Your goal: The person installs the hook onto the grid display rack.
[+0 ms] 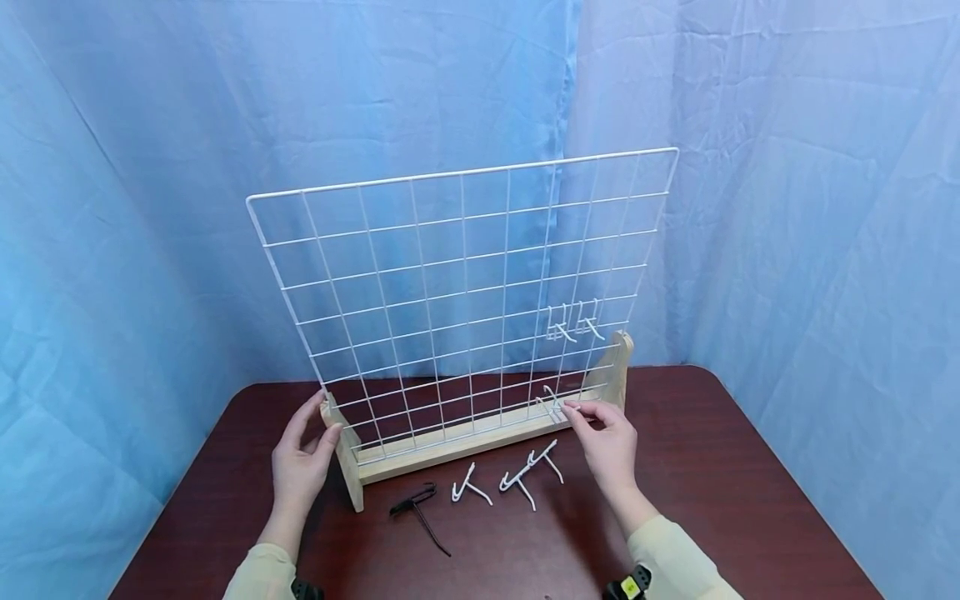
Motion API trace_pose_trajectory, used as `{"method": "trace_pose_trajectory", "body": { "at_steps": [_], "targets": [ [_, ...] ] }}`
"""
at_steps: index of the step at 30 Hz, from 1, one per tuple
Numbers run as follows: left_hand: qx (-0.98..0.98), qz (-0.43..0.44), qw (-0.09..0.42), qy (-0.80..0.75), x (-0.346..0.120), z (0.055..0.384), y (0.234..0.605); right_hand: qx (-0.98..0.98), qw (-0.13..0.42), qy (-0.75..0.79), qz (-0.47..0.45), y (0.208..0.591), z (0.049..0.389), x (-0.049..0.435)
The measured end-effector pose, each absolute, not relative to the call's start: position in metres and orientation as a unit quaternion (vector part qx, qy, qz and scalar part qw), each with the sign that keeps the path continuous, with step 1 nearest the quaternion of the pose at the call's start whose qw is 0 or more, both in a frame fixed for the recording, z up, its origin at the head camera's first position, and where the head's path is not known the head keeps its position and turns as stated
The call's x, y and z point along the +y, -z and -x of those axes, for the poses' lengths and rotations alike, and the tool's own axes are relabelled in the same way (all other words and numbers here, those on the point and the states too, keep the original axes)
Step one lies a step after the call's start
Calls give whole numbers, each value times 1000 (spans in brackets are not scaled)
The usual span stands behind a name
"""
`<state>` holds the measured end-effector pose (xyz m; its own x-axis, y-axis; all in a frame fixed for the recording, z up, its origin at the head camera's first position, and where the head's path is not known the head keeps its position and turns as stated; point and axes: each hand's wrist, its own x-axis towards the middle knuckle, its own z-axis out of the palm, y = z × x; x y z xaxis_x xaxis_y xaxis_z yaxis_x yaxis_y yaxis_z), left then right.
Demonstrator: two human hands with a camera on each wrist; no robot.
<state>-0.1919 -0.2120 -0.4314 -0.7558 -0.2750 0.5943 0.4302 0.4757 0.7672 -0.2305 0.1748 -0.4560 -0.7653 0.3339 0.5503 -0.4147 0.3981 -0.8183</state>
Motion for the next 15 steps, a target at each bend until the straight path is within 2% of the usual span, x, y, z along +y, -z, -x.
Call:
{"method": "trace_pose_trajectory", "body": {
  "at_steps": [8,15],
  "targets": [
    [-788,44,341,511,-213,192,431,-737,356,-575,-18,435,235,160],
    [-788,41,342,510,-212,191,430,-723,383,-575,-25,398,223,140]
  ]
}}
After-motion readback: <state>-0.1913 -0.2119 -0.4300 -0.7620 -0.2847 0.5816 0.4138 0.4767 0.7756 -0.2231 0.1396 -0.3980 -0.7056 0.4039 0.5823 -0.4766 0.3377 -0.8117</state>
